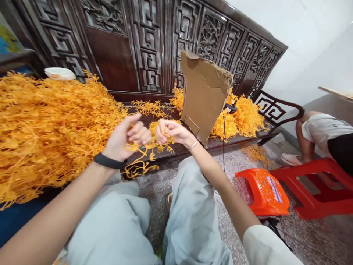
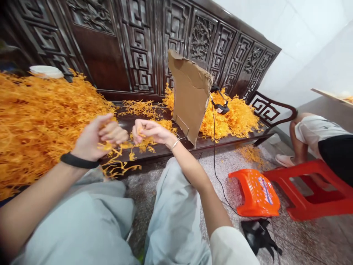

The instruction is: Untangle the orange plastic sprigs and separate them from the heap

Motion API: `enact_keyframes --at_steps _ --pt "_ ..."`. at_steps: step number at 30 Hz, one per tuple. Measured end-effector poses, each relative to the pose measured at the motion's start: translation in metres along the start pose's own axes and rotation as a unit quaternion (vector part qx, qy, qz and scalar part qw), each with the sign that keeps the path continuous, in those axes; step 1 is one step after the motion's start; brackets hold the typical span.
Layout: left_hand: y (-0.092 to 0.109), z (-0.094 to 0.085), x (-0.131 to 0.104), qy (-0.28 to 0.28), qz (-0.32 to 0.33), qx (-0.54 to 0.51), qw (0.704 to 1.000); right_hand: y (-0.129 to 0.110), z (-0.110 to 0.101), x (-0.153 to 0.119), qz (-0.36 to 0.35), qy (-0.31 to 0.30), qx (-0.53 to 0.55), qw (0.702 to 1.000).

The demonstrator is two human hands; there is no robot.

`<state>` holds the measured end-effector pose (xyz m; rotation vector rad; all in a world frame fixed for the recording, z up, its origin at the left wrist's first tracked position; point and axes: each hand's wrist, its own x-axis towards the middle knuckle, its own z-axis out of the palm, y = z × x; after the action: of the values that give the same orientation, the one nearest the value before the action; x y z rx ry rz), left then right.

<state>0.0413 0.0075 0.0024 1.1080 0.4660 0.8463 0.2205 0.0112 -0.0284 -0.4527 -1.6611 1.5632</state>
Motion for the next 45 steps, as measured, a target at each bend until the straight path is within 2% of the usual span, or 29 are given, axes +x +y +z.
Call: enact_keyframes --at_steps 2,4,6,9,11,14,17,21,24,27,32,36,41,43,45 --pt "0.005 -0.004 0.0 0.035 0.045 -0.041 0.998 -0.001 -0.006 -0.002 -0.063 0.085 0.003 0.994" --pt "0.008 -0.008 -0.002 0.054 0.052 -0.017 0.997 -0.002 -0.015 -0.003 -0.089 0.182 -0.017 0.979" --pt "0.007 -0.011 -0.003 0.066 0.044 0.021 0.997 -0.001 -0.024 -0.005 -0.06 0.268 -0.072 0.959" --pt "0.001 -0.012 -0.003 0.096 0.05 0.042 0.993 0.008 -0.039 -0.005 0.039 0.378 -0.171 0.909" --pt "-0.003 -0.013 -0.001 0.146 0.062 0.034 0.987 0.015 -0.05 -0.006 0.082 0.43 -0.196 0.878" --pt "-0.011 -0.017 0.005 0.218 0.054 0.028 0.974 0.025 -0.065 -0.008 0.107 0.471 -0.202 0.852" --pt "-0.017 -0.023 0.01 0.231 0.041 0.054 0.97 0.034 -0.076 -0.012 0.157 0.477 -0.219 0.837" --pt "-0.022 -0.03 0.013 0.246 0.088 0.101 0.96 0.045 -0.083 -0.018 0.264 0.424 -0.247 0.83" --pt "-0.024 -0.032 0.014 0.282 0.075 0.122 0.949 0.05 -0.085 -0.021 0.324 0.387 -0.269 0.821" --pt "-0.023 -0.031 0.014 0.288 0.053 0.098 0.951 0.051 -0.086 -0.023 0.366 0.337 -0.278 0.822" --pt "-0.021 -0.029 0.013 0.275 0.08 0.076 0.955 0.049 -0.084 -0.026 0.406 0.274 -0.277 0.827" --pt "-0.019 -0.029 0.011 0.248 0.074 0.057 0.964 0.046 -0.081 -0.026 0.377 0.299 -0.277 0.832" --pt "-0.017 -0.029 0.009 0.246 0.062 0.056 0.966 0.032 -0.066 -0.014 0.237 0.403 -0.28 0.839" --pt "-0.017 -0.029 0.009 0.244 0.059 0.07 0.965 0.025 -0.054 -0.01 0.167 0.397 -0.258 0.865" --pt "-0.018 -0.03 0.009 0.239 0.051 0.078 0.966 0.019 -0.039 -0.006 0.099 0.355 -0.234 0.9"
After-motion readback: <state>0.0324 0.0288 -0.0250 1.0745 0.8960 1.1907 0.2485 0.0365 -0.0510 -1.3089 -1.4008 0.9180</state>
